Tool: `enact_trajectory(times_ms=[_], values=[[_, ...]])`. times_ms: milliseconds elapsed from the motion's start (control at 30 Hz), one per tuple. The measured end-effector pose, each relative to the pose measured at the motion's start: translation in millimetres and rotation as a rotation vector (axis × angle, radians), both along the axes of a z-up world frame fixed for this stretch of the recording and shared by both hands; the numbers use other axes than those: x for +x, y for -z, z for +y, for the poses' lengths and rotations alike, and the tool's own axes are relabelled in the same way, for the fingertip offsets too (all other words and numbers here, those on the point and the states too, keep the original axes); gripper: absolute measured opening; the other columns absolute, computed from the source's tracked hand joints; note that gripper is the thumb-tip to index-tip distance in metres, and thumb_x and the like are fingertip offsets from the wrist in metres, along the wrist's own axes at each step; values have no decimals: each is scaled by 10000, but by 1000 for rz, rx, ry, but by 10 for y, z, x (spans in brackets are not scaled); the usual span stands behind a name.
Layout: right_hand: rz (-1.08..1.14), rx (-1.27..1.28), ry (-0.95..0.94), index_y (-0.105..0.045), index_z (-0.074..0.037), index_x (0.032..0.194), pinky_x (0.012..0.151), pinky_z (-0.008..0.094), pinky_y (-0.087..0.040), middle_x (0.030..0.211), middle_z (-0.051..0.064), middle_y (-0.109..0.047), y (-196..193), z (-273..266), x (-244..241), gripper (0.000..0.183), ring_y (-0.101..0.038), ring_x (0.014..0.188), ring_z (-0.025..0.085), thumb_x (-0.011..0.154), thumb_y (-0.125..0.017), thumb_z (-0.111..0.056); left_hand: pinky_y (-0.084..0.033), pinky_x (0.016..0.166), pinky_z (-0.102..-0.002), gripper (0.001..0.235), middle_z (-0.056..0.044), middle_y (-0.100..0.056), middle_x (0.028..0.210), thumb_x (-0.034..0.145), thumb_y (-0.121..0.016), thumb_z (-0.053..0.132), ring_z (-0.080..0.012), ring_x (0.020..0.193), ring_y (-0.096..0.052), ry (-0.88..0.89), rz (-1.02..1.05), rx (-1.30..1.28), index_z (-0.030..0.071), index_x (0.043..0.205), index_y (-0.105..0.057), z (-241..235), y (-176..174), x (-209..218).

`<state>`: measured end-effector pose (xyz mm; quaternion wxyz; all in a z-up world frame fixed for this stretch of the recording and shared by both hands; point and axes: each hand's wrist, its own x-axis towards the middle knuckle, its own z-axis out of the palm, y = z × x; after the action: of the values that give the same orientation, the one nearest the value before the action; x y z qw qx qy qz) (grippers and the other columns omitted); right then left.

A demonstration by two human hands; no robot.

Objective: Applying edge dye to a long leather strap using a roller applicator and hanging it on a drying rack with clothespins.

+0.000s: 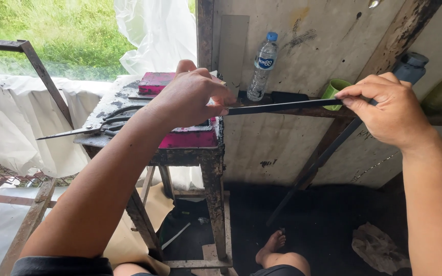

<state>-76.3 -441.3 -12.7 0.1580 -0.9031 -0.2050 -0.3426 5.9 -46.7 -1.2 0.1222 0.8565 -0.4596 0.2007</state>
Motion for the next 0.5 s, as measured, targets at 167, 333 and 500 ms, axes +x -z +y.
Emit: enact_trajectory(times_ms=[167, 333, 500], values=[[-37, -18, 3, -802, -89, 1095, 865, 353, -485, 983, 63, -729, -88, 100, -40, 106, -605, 1017, 225, 1012, -789, -24, -258, 960, -459, 130, 101, -744, 902, 965, -689, 297, -195, 918, -586, -79, -26, 109, 290, 943, -817, 15, -161, -175], [-98, -27, -43, -798, -93, 1113, 895, 339, -471, 1002, 53, -728, -130, 173, 5, 123, -595, 1023, 223, 1037, -796, 5, -248, 942, -450, 155, 49, -771, 954, 977, -680, 285, -208, 905, -637, -125, -79, 75, 239, 860, -771, 107, -164, -233], [-65, -14, -65, -790, -74, 1138, 889, 391, -481, 1008, 66, -719, -166, 274, 64, 117, -594, 1093, 258, 1047, -772, -3, -259, 931, -457, 198, 42, -751, 791, 985, -650, 216, -243, 758, -678, -110, -141, -6, 260, 832, -768, 201, -62, -156]])
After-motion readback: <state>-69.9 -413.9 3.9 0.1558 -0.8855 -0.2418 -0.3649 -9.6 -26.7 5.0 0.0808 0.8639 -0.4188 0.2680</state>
